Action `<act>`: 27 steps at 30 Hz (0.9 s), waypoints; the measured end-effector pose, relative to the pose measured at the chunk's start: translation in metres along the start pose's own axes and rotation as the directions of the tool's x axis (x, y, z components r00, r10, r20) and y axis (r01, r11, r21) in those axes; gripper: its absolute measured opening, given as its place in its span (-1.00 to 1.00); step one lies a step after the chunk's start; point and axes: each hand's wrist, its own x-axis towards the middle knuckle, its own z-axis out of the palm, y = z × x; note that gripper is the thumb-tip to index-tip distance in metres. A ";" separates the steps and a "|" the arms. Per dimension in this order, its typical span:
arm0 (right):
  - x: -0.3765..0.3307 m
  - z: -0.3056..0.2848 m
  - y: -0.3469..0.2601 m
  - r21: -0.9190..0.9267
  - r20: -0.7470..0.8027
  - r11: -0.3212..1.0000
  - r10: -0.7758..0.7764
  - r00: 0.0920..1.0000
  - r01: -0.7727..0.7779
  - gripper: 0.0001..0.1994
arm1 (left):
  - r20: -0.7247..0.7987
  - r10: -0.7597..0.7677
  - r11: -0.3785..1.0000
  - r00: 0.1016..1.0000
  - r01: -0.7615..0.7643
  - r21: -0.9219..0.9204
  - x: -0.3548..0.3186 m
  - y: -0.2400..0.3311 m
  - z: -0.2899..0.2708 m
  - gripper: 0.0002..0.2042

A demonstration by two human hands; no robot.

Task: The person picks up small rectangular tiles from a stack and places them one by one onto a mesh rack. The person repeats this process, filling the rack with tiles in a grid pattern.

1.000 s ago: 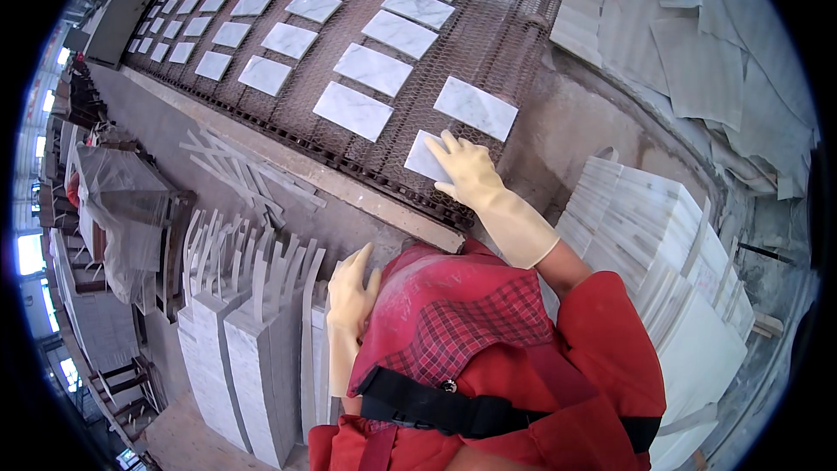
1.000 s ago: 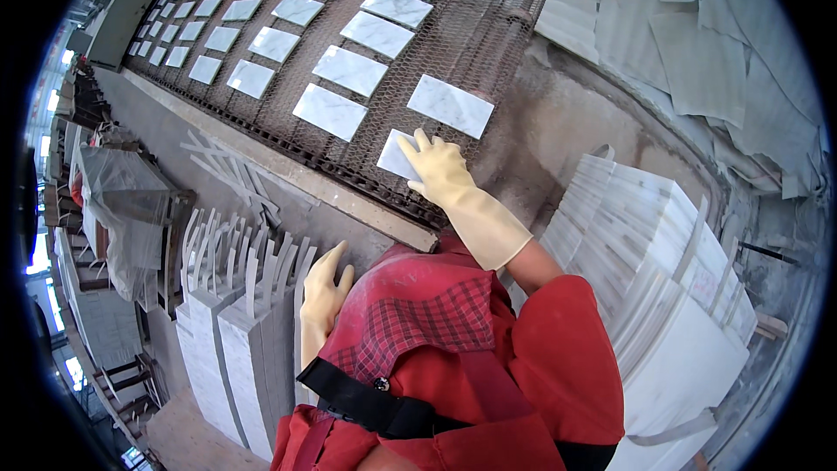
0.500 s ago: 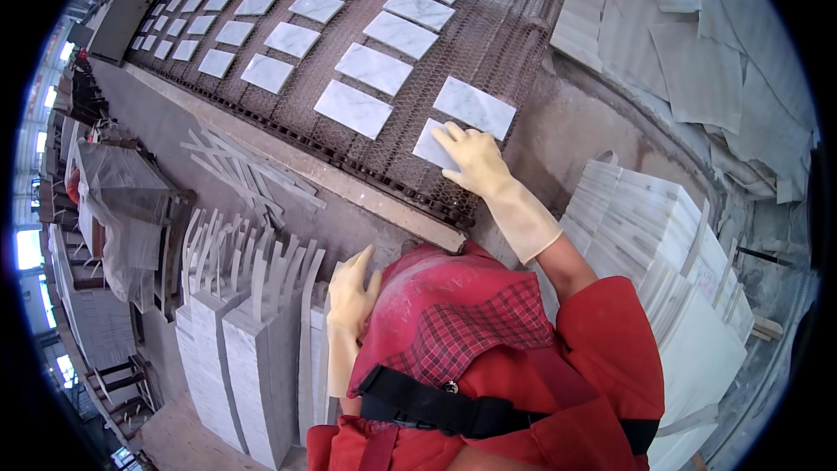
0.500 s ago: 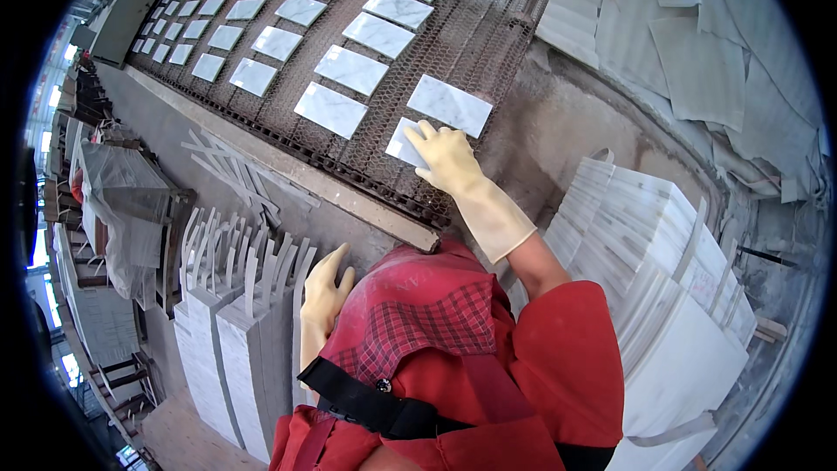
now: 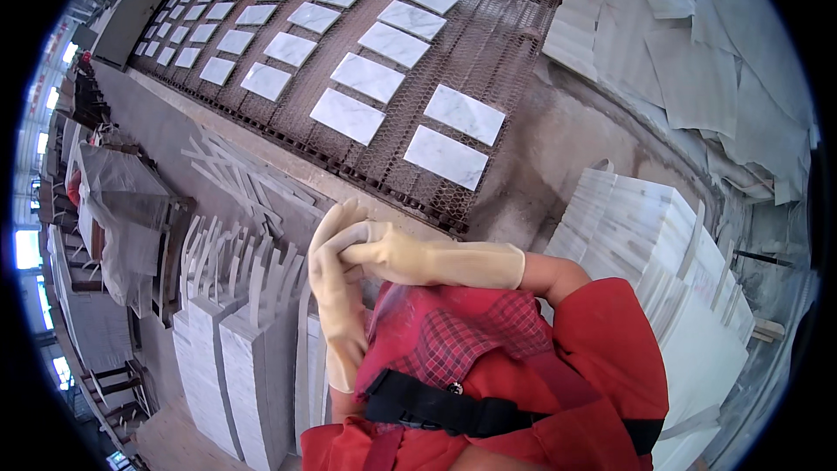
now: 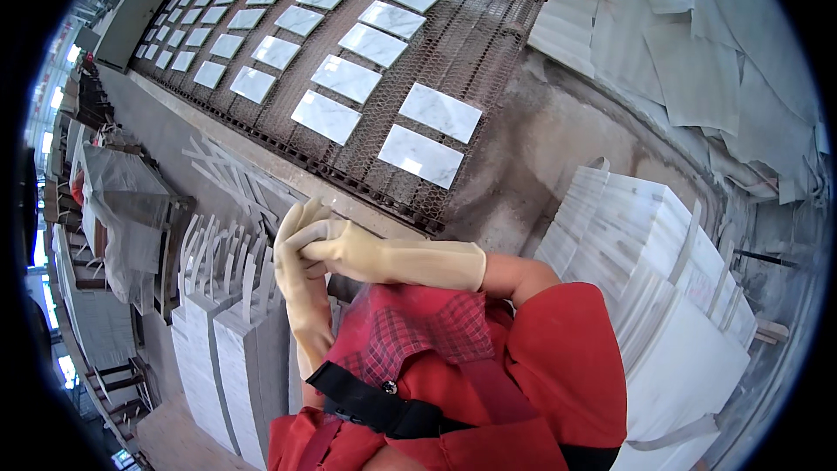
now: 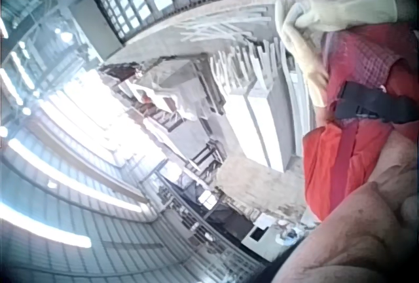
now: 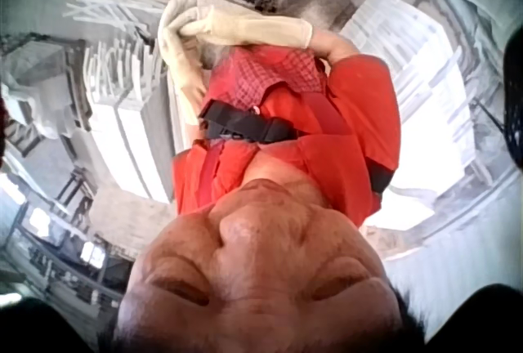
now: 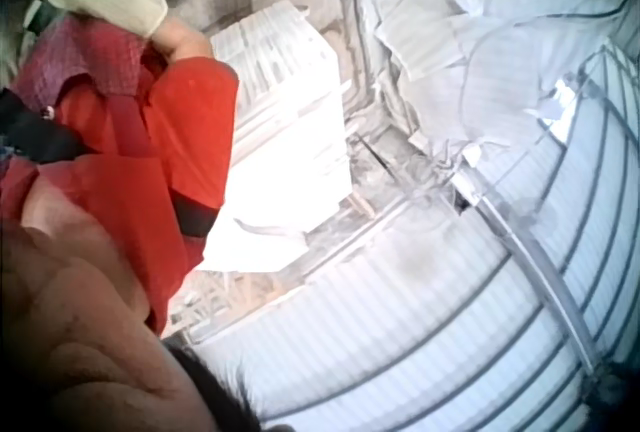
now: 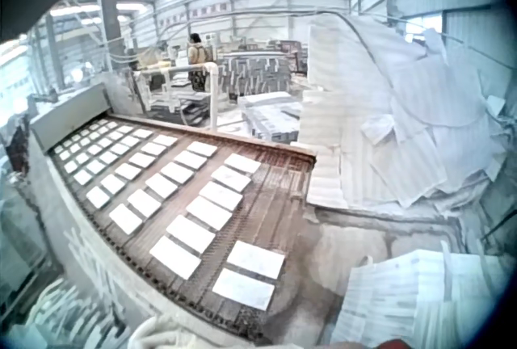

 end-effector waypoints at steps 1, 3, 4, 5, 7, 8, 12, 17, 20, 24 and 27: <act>0.007 0.004 -0.002 0.098 0.077 0.990 0.097 0.992 -0.105 -0.66 | -0.025 0.040 0.999 0.999 -0.040 -0.002 -0.006 0.001 -0.003 -0.15; 0.007 0.013 -0.013 0.184 0.152 0.959 0.187 0.970 -0.214 -0.64 | -0.069 0.114 0.993 0.991 -0.115 -0.022 -0.017 -0.006 -0.012 -0.15; 0.000 0.020 -0.017 0.186 0.150 0.959 0.186 0.971 -0.212 -0.63 | -0.123 0.105 0.994 0.987 -0.108 -0.018 -0.023 -0.003 -0.010 -0.13; -0.007 0.024 -0.018 0.189 0.156 0.958 0.188 0.970 -0.216 -0.61 | -0.142 0.088 0.995 0.986 -0.094 -0.034 -0.030 0.001 -0.008 -0.13; -0.015 0.023 -0.019 0.115 0.284 0.974 0.158 0.946 -0.197 -0.53 | -0.180 0.054 0.996 0.982 -0.067 -0.067 -0.046 0.004 -0.006 -0.13; -0.018 0.026 -0.026 0.069 0.350 0.986 0.116 0.930 -0.149 -0.50 | -0.238 0.027 0.993 0.971 -0.054 -0.107 -0.056 0.007 -0.001 -0.20; -0.031 0.032 -0.022 0.125 0.491 0.942 0.213 0.845 -0.310 -0.40 | -0.309 -0.145 0.931 0.940 0.023 -0.365 -0.090 0.000 -0.007 -0.36; -0.053 0.007 0.012 0.001 0.512 0.982 0.160 0.844 -0.187 -0.39 | -0.295 -0.265 0.890 0.918 0.115 -0.442 -0.097 -0.002 0.003 -0.39; -0.064 -0.006 0.008 -0.037 0.497 0.999 0.044 0.867 -0.029 -0.42 | -0.224 -0.420 0.808 0.880 0.250 -0.534 -0.091 -0.016 -0.012 -0.26; -0.098 -0.022 0.018 -0.137 0.310 0.982 0.164 0.937 -0.127 -0.45 | -0.326 -0.500 0.744 0.802 0.206 -0.635 -0.079 -0.015 -0.051 -0.20; -0.156 -0.041 0.033 -0.093 -0.093 0.973 0.201 0.975 -0.210 -0.48 | -0.358 -0.301 0.874 0.884 0.105 -0.475 -0.051 -0.018 -0.101 -0.21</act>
